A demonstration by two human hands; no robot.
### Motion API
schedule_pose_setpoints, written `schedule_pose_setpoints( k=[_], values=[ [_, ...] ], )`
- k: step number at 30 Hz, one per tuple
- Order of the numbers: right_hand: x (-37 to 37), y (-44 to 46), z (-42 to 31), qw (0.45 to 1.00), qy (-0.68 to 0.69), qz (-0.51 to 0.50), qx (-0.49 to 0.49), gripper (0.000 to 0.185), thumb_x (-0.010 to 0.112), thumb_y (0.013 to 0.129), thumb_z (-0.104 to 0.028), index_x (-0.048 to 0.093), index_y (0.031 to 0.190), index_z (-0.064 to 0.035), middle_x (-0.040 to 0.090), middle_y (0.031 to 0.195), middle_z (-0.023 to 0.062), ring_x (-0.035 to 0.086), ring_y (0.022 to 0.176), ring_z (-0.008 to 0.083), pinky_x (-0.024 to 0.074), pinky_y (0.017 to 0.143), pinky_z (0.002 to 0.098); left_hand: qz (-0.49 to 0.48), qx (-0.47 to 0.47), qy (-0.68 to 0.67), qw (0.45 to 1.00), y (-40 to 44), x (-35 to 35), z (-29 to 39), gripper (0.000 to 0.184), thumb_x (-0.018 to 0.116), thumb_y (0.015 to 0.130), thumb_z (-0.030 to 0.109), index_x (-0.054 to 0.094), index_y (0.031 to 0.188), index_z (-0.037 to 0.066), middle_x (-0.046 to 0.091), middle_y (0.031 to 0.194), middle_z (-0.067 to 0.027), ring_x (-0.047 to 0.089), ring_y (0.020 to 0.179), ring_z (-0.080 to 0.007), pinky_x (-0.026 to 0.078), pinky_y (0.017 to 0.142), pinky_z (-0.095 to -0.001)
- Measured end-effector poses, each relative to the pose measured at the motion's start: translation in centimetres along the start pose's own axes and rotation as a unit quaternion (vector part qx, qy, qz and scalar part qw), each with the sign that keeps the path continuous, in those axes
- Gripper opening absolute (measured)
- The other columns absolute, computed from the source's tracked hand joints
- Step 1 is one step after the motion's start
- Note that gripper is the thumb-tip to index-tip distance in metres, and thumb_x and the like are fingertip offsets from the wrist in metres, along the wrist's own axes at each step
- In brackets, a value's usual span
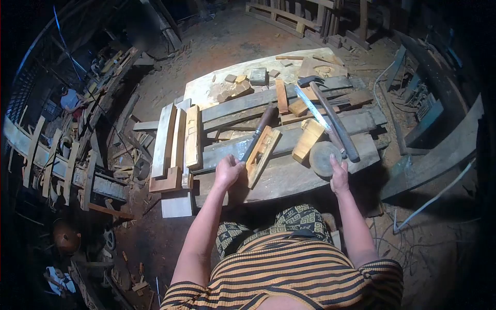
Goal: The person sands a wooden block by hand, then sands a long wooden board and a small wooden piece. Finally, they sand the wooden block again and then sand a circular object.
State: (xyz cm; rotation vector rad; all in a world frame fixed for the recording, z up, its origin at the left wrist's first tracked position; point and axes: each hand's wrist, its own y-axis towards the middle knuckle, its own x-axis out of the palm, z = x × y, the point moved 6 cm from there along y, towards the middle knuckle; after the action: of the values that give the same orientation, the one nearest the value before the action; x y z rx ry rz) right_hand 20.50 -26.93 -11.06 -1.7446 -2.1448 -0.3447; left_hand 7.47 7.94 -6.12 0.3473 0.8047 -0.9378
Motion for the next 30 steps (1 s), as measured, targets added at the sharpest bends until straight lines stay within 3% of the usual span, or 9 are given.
schedule_pose_setpoints(
  k=[3, 5, 10, 13, 17, 22, 30],
  values=[
    [0.4, -0.2, -0.5, 1.0, -0.001, 0.0, 0.0, 0.055, 0.059, 0.088, -0.023, 0.036, 0.131, 0.0022, 0.045, 0.126, 0.0113, 0.044, 0.115, 0.019, 0.0313, 0.1, 0.0324, -0.018, 0.009, -0.018, 1.0, 0.1, 0.0, 0.0, 0.028, 0.067, 0.074, 0.025, 0.06, 0.079, -0.001, 0.062, 0.072, -0.0146, 0.061, 0.071, -0.0251, 0.047, 0.066, -0.0356],
    [0.9, -0.6, -1.3, 1.0, -0.003, 0.011, -0.007, 0.044, 0.061, 0.087, -0.027, 0.046, 0.116, 0.0027, 0.055, 0.112, 0.0115, 0.052, 0.103, 0.0185, 0.0396, 0.092, 0.0326, -0.037, 0.013, -0.018, 0.999, 0.2, 0.1, 0.1, 0.025, 0.066, 0.076, 0.023, 0.06, 0.078, -0.001, 0.062, 0.07, -0.0125, 0.06, 0.068, -0.0223, 0.046, 0.063, -0.0339],
    [0.8, -0.6, -1.2, 1.0, -0.002, 0.002, 0.006, 0.049, 0.06, 0.088, -0.026, 0.042, 0.122, 0.0032, 0.05, 0.118, 0.0117, 0.049, 0.108, 0.0184, 0.0369, 0.095, 0.0326, -0.077, -0.009, -0.305, 0.949, 0.7, 0.0, -0.3, 0.012, 0.058, 0.087, 0.017, 0.057, 0.08, 0.007, 0.054, 0.066, -0.0023, 0.048, 0.06, -0.0093, 0.039, 0.053, -0.0249],
    [0.6, -0.5, -0.6, 1.0, 0.0, -0.003, 0.008, 0.054, 0.059, 0.088, -0.026, 0.038, 0.128, 0.0035, 0.047, 0.124, 0.012, 0.046, 0.112, 0.0187, 0.0341, 0.097, 0.0324, -0.091, -0.072, -0.41, 0.905, 1.1, -0.7, -0.6, 0.013, 0.056, 0.089, 0.021, 0.054, 0.081, 0.01, 0.052, 0.066, -0.0012, 0.049, 0.058, -0.01, 0.04, 0.055, -0.0229],
    [0.7, -0.4, -0.8, 1.0, -0.007, -0.02, -0.005, 0.057, 0.06, 0.088, -0.027, 0.036, 0.13, 0.0028, 0.046, 0.125, 0.0119, 0.045, 0.114, 0.019, 0.0327, 0.099, 0.0326, -0.088, -0.041, -0.527, 0.844, 2.2, -0.8, -1.1, 0.013, 0.054, 0.09, 0.023, 0.052, 0.083, 0.012, 0.052, 0.067, -0.0003, 0.05, 0.058, -0.0119, 0.043, 0.058, -0.0254],
    [0.6, -0.5, -0.8, 1.0, -0.013, -0.019, 0.008, 0.055, 0.059, 0.088, -0.028, 0.039, 0.128, 0.0027, 0.048, 0.123, 0.0117, 0.046, 0.112, 0.0188, 0.0336, 0.097, 0.0328, -0.095, -0.034, -0.535, 0.839, 3.2, -1.6, -2.8, 0.013, 0.055, 0.089, 0.025, 0.052, 0.089, 0.012, 0.054, 0.073, -0.001, 0.054, 0.066, -0.0136, 0.044, 0.057, -0.0266],
    [0.5, -0.5, -0.4, 0.999, -0.025, -0.014, 0.019, 0.053, 0.06, 0.088, -0.027, 0.04, 0.125, 0.0041, 0.049, 0.122, 0.0125, 0.047, 0.11, 0.0191, 0.0345, 0.097, 0.0327, -0.038, -0.067, -0.567, 0.82, 3.6, -2.4, -4.2, 0.014, 0.053, 0.091, 0.025, 0.052, 0.094, 0.011, 0.054, 0.075, -0.0018, 0.056, 0.066, -0.015, 0.044, 0.053, -0.0253]
  ],
)
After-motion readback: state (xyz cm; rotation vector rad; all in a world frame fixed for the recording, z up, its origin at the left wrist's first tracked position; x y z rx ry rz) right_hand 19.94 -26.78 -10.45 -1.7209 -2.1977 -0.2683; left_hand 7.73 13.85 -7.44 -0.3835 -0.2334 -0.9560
